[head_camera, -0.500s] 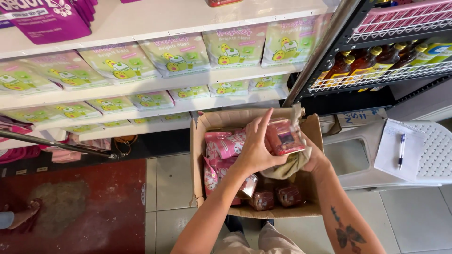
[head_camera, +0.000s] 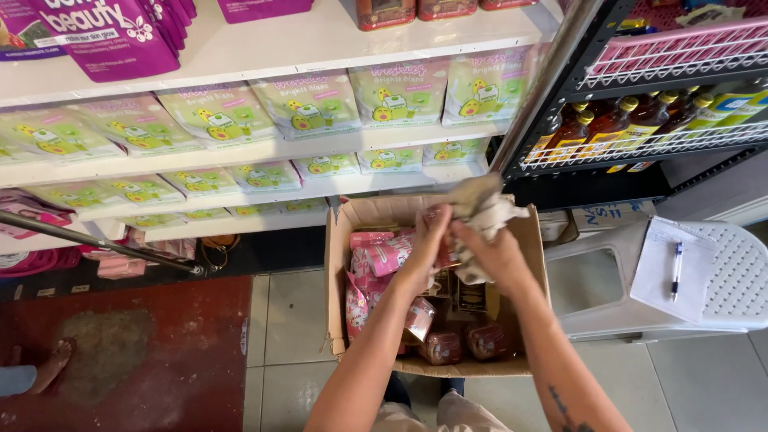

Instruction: The person takes small, rectangular tins from a cardboard box on the floor, wipes them with a cloth, and places them on a shelf. The task involves handling the tins one by one, cleaning them, and arranging them in a row on the shelf.

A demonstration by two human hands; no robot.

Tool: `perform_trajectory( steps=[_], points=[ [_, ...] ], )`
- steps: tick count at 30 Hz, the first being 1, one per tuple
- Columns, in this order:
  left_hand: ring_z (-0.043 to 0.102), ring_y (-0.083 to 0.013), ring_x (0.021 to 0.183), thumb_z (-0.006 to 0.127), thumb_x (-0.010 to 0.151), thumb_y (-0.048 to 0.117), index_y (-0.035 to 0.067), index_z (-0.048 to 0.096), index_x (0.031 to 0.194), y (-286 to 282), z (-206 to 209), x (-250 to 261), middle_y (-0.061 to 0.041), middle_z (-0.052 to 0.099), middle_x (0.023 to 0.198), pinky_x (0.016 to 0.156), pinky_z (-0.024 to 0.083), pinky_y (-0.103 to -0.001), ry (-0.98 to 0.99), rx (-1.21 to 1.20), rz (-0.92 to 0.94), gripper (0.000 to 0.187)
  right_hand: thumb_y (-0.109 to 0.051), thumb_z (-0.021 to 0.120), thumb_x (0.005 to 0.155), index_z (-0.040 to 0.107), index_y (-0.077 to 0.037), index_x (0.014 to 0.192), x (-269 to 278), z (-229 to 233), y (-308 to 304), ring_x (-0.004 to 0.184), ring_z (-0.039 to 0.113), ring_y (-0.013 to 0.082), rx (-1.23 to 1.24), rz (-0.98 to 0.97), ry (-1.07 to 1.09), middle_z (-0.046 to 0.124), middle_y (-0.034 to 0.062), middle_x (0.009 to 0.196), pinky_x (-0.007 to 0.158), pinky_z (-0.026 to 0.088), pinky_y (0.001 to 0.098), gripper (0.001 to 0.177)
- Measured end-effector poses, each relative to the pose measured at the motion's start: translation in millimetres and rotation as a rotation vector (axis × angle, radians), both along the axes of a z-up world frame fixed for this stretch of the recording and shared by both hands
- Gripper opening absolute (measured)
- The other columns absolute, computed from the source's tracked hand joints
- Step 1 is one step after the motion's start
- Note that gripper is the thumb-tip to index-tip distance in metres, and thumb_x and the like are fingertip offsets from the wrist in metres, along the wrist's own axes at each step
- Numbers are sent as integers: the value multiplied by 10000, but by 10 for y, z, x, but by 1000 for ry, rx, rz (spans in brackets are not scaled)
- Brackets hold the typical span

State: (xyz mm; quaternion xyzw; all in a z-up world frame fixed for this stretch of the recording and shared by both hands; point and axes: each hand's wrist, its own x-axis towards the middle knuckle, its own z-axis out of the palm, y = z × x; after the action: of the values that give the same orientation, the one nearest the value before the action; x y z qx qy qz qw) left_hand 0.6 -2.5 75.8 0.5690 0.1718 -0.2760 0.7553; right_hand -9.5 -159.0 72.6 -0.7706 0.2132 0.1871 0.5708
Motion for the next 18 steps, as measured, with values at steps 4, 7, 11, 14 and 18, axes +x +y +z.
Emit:
perform_trajectory(
  steps=[4, 7, 11, 14, 18],
  points=[
    [436, -264, 1355, 603, 701, 857, 219, 374, 1591, 9, -930, 71, -97, 425, 1575, 1172, 349, -550, 187, -220, 192, 1119, -551, 630, 942, 730, -1, 1167, -191, -82, 422, 1235, 587, 444, -558, 297, -379, 677, 308, 1227, 1021, 533, 489, 603],
    [529, -309, 1360, 669, 923, 733, 81, 383, 1591, -97, -1075, -45, -147, 488, 1551, 1213, 370, -563, -240, -629, 104, 977, -564, 588, 931, 711, -40, 1229, -209, 109, 590, 1373, 344, 556, -870, 443, -691, 488, 352, 1426, 1074, 400, 583, 615],
    [578, -310, 1332, 427, 776, 906, 161, 487, 1518, -159, -679, -180, -98, 606, 1469, 1151, 378, -594, 3, -899, 141, 1053, -606, 550, 948, 683, -22, 1263, 88, 262, 500, 1355, 399, 547, -836, 350, -450, 493, 323, 1483, 1052, 390, 610, 677],
    [595, -368, 1247, 399, 758, 974, 140, 520, 1460, -180, -962, -95, -155, 625, 1361, 1073, 385, -675, 54, -895, 124, 1097, -596, 519, 992, 700, -33, 1275, 411, 124, 192, 1272, 582, 472, -628, 245, -241, 634, 304, 1341, 1048, 486, 504, 655],
    [581, -366, 1280, 465, 769, 910, 183, 504, 1483, -122, -691, -141, -122, 605, 1403, 1098, 364, -695, 96, -811, 85, 1019, -487, 544, 1030, 665, -11, 1304, 841, -750, -385, 1093, 689, 362, -143, 89, -199, 737, 240, 1182, 928, 559, 463, 562]
  ],
)
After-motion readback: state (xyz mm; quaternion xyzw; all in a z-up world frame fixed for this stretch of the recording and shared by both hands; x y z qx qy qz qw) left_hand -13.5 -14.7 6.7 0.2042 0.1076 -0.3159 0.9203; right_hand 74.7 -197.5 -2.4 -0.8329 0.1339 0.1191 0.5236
